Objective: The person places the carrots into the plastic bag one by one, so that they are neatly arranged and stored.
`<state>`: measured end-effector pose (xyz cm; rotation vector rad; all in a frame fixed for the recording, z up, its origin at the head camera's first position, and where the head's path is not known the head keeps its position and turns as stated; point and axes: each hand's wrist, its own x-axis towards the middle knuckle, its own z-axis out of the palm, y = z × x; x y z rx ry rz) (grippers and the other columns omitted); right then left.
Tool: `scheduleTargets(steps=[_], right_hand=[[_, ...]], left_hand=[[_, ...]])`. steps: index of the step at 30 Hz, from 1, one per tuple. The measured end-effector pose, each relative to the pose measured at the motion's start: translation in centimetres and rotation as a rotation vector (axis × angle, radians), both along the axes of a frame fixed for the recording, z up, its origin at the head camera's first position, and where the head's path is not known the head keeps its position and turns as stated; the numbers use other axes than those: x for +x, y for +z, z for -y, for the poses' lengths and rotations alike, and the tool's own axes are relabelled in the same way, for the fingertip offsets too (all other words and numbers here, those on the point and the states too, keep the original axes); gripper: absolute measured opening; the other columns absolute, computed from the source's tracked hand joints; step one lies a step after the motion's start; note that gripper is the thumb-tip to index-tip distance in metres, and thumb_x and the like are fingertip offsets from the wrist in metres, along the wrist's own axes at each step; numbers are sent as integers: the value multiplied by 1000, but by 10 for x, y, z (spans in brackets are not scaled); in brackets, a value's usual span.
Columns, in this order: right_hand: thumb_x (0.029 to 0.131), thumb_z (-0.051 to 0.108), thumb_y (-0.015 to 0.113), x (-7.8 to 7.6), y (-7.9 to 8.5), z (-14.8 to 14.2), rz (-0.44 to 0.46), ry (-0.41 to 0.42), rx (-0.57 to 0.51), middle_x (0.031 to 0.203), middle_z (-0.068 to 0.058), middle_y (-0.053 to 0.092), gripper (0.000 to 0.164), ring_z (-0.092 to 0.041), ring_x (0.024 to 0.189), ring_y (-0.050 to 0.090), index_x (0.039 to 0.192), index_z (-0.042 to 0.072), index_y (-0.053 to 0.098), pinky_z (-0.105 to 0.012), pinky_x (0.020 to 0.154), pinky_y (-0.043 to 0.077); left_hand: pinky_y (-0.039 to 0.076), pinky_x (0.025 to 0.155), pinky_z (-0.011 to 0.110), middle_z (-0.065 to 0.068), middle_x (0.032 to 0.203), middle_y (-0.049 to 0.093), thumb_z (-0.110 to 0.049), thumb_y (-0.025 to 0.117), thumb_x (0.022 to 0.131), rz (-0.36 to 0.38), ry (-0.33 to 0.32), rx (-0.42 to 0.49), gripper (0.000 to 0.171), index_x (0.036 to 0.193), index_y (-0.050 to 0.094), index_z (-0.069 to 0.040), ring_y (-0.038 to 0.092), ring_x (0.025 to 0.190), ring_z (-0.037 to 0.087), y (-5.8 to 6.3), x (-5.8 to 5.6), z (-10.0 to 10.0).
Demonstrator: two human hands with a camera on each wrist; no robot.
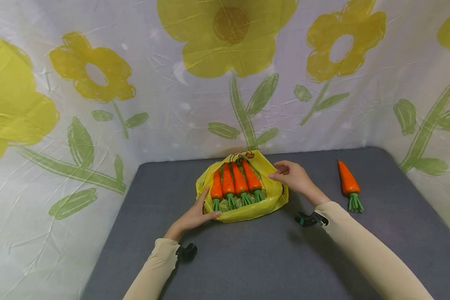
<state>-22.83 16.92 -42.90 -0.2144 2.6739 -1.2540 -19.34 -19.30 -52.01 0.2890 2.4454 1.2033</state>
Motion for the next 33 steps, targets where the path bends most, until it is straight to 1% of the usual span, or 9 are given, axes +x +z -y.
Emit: scheduleTargets(steps=[3, 8, 15, 19, 26, 29, 31, 33], right_hand=[[95, 41, 65, 3, 0, -13, 9, -15, -23, 126, -20, 63, 62, -33, 110, 64, 144, 8, 49, -43, 87, 56], [95, 41, 65, 8, 2, -32, 23, -44, -50, 128, -21, 61, 62, -36, 108, 65, 146, 9, 47, -47, 91, 55], [94, 48, 64, 17, 5, -58, 27, -77, -33, 132, -23, 57, 71, -40, 111, 64, 148, 8, 43, -51, 94, 54], [94, 50, 62, 21, 3, -77, 29, -103, -22, 135, -24, 55, 74, -40, 113, 63, 151, 8, 40, -52, 95, 53], [94, 56, 59, 29, 1, -106, 48, -160, -33, 142, -26, 50, 82, -44, 119, 58, 155, 8, 32, -56, 99, 47], [94, 57, 57, 32, 2, -116, 43, -177, -24, 141, -26, 52, 82, -45, 119, 58, 155, 8, 31, -52, 94, 50], [95, 57, 57, 33, 2, -122, 35, -187, -17, 140, -26, 52, 82, -45, 119, 58, 155, 8, 31, -46, 86, 53], [95, 57, 57, 34, 2, -128, 26, -196, -9, 141, -26, 51, 81, -45, 119, 57, 155, 8, 32, -42, 81, 54]], left_hand=[[20, 118, 65, 9, 169, 0, -55, 69, 87, -1, 1, -1, 106, 160, -3, -31, 10, 154, 39, 0, 0, 0], [21, 118, 65, 9, 169, 0, -56, 70, 86, 4, 6, -6, 107, 160, -4, -31, 12, 154, 40, -1, 0, 0], [21, 118, 65, 9, 169, 0, -55, 70, 86, -7, 5, -4, 107, 160, -3, -30, 11, 154, 39, -2, -1, 1], [19, 119, 64, 8, 169, -1, -55, 69, 87, 0, 1, -5, 106, 160, -3, -30, 10, 155, 38, -2, 0, 1], [20, 119, 65, 9, 169, 0, -55, 69, 87, -2, 10, -3, 106, 160, -3, -30, 11, 154, 39, -2, 0, 1], [19, 119, 64, 9, 169, 0, -55, 69, 87, -1, 5, -5, 106, 160, -3, -30, 10, 155, 38, -1, 0, 0], [19, 119, 65, 10, 169, 0, -55, 69, 87, 0, 4, -4, 106, 160, -3, -30, 9, 155, 39, -1, 0, 0], [19, 119, 65, 10, 169, 0, -55, 69, 87, 0, 5, -6, 106, 160, -3, -30, 9, 154, 39, -2, 0, 0]])
